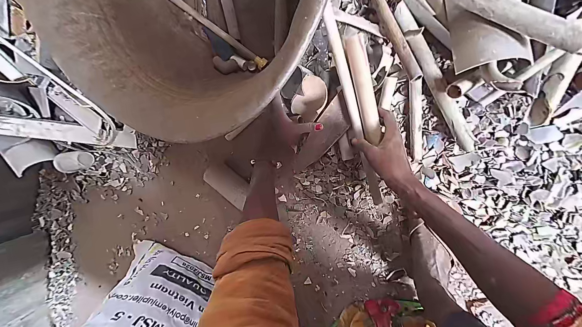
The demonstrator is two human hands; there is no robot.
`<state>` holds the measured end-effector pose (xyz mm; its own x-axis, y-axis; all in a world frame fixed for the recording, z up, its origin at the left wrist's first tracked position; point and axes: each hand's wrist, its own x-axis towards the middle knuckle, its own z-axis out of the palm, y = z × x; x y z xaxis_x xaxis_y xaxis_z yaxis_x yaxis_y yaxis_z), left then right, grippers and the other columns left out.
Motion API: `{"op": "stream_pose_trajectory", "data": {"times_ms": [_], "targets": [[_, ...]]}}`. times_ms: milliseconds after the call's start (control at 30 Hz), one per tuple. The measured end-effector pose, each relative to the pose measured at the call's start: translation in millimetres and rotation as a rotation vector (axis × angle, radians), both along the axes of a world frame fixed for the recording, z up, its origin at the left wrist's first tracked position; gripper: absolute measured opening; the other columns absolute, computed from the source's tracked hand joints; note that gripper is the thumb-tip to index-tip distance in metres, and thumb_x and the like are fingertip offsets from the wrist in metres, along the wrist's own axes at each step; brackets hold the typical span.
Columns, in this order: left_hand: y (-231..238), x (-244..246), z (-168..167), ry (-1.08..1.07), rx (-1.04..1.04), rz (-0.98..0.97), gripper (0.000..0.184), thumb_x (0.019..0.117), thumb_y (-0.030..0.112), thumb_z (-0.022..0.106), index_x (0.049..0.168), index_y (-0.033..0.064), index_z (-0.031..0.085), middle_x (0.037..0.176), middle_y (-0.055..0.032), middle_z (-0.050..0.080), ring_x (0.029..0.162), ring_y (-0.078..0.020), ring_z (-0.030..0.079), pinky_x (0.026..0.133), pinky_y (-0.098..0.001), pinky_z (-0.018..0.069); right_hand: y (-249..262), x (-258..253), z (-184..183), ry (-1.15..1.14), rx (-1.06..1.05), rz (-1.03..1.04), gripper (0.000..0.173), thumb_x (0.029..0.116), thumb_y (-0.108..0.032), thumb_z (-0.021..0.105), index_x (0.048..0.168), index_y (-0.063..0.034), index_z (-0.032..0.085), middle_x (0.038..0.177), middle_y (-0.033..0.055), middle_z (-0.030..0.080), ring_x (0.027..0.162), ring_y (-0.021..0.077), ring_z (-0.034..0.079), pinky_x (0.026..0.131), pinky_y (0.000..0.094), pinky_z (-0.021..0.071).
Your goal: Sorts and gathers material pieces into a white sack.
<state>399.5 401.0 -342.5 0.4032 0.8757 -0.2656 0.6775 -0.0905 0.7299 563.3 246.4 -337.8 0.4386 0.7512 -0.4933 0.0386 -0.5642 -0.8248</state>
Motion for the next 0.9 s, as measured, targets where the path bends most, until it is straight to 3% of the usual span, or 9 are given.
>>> {"op": "stream_pose_trajectory", "data": {"times_ms": [100, 200, 267, 400, 467, 600, 667, 767, 900], "targets": [[-8.3, -14.9, -41.3, -0.092, 0.061, 0.021, 0.119, 0.0609, 0.034, 0.098, 0.152, -0.0087, 0.034, 0.149, -0.0307, 0.046, 0.138, -0.035, 0.048, 0.116, -0.0462, 0.0392, 11.2, 3.5, -2.6, -0.025, 0.025, 0.091, 0.076, 0.0864, -0.017, 0.084, 0.15, -0.0095, 0.042, 0.127, 0.0231, 0.062, 0.103, 0.0362, 0.064, 0.083, 0.0552, 0.0532], [-35.0, -11.0, -51.7, -0.103, -0.04, 0.155, 0.095, 0.0672, 0.033, 0.095, 0.141, -0.0073, 0.049, 0.129, -0.0259, 0.06, 0.117, -0.0288, 0.061, 0.102, -0.0453, 0.0492, 14.0, 3.4, -2.3, -0.117, -0.003, 0.147, 0.088, 0.0811, -0.028, 0.089, 0.152, -0.0147, 0.038, 0.114, 0.0264, 0.064, 0.088, 0.0433, 0.064, 0.069, 0.0598, 0.0511], [-51.4, -11.5, -55.5, -0.126, -0.092, 0.229, 0.087, 0.0698, 0.031, 0.093, 0.139, -0.0019, 0.052, 0.121, -0.0198, 0.065, 0.109, -0.0233, 0.065, 0.097, -0.0424, 0.0534, 20.3, 3.7, -5.7, -0.132, -0.024, 0.174, 0.096, 0.0782, -0.024, 0.09, 0.155, -0.0133, 0.033, 0.119, 0.0294, 0.062, 0.094, 0.0478, 0.063, 0.072, 0.0643, 0.051], [-97.2, -25.5, -33.2, -0.084, -0.361, 0.485, 0.077, 0.0833, 0.037, 0.086, 0.146, 0.0123, 0.049, 0.127, -0.0187, 0.063, 0.106, -0.032, 0.064, 0.087, -0.0529, 0.0543, 16.0, 26.3, -13.2, 0.157, 0.04, 0.133, 0.073, 0.073, -0.006, 0.085, 0.14, -0.0122, 0.055, 0.114, 0.0123, 0.068, 0.093, 0.022, 0.067, 0.077, 0.0425, 0.0576], [-106.6, -31.7, -38.9, -0.182, -0.421, 0.607, 0.065, 0.0864, 0.032, 0.083, 0.14, 0.0117, 0.053, 0.119, -0.0129, 0.066, 0.095, -0.0229, 0.066, 0.079, -0.0434, 0.0573, -14.3, 41.8, -5.1, 0.37, 0.104, 0.094, 0.057, 0.0777, -0.002, 0.077, 0.131, -0.0152, 0.06, 0.1, 0.0058, 0.069, 0.073, 0.0142, 0.065, 0.058, 0.0308, 0.0558], [-122.8, -47.5, -52.6, -0.517, -0.541, 0.89, 0.036, 0.0953, 0.014, 0.071, 0.127, 0.0055, 0.058, 0.102, -0.0069, 0.069, 0.081, -0.0132, 0.068, 0.07, -0.0281, 0.0592, -66.2, 67.9, -8.7, 0.644, 0.17, -0.137, 0.047, 0.075, 0.002, 0.064, 0.12, -0.012, 0.06, 0.09, 0.0044, 0.071, 0.069, 0.0148, 0.07, 0.057, 0.0319, 0.0621], [-130.7, -52.5, -52.5, -0.553, -0.562, 0.939, 0.044, 0.0948, 0.015, 0.072, 0.134, 0.0059, 0.055, 0.112, -0.0088, 0.069, 0.095, -0.0161, 0.069, 0.082, -0.0311, 0.0592, -86.6, 75.0, -5.0, 0.564, 0.134, -0.199, 0.047, 0.0723, 0.006, 0.064, 0.115, -0.0126, 0.059, 0.087, 0.0003, 0.071, 0.068, 0.0103, 0.07, 0.06, 0.0277, 0.0618], [-147.4, -53.2, -54.5, -0.549, -0.481, 0.893, 0.085, 0.0888, 0.012, 0.078, 0.157, 0.0139, 0.027, 0.137, -0.013, 0.056, 0.113, -0.021, 0.064, 0.091, -0.0383, 0.0583, -100.9, 71.7, -2.6, 0.501, 0.103, -0.256, 0.045, 0.0682, 0.009, 0.069, 0.106, -0.0129, 0.06, 0.082, -0.0033, 0.072, 0.068, 0.0062, 0.069, 0.062, 0.0245, 0.0612], [-167.1, -44.2, -52.1, -0.376, -0.313, 0.723, 0.077, 0.0789, 0.011, 0.087, 0.142, 0.0013, 0.043, 0.115, -0.0108, 0.064, 0.097, -0.0144, 0.067, 0.084, -0.0346, 0.0593, -97.6, 51.4, -7.3, 0.439, 0.053, -0.265, 0.044, 0.0676, 0.012, 0.07, 0.105, -0.0095, 0.059, 0.079, -0.0017, 0.071, 0.063, 0.0064, 0.067, 0.056, 0.0232, 0.0579]]}}
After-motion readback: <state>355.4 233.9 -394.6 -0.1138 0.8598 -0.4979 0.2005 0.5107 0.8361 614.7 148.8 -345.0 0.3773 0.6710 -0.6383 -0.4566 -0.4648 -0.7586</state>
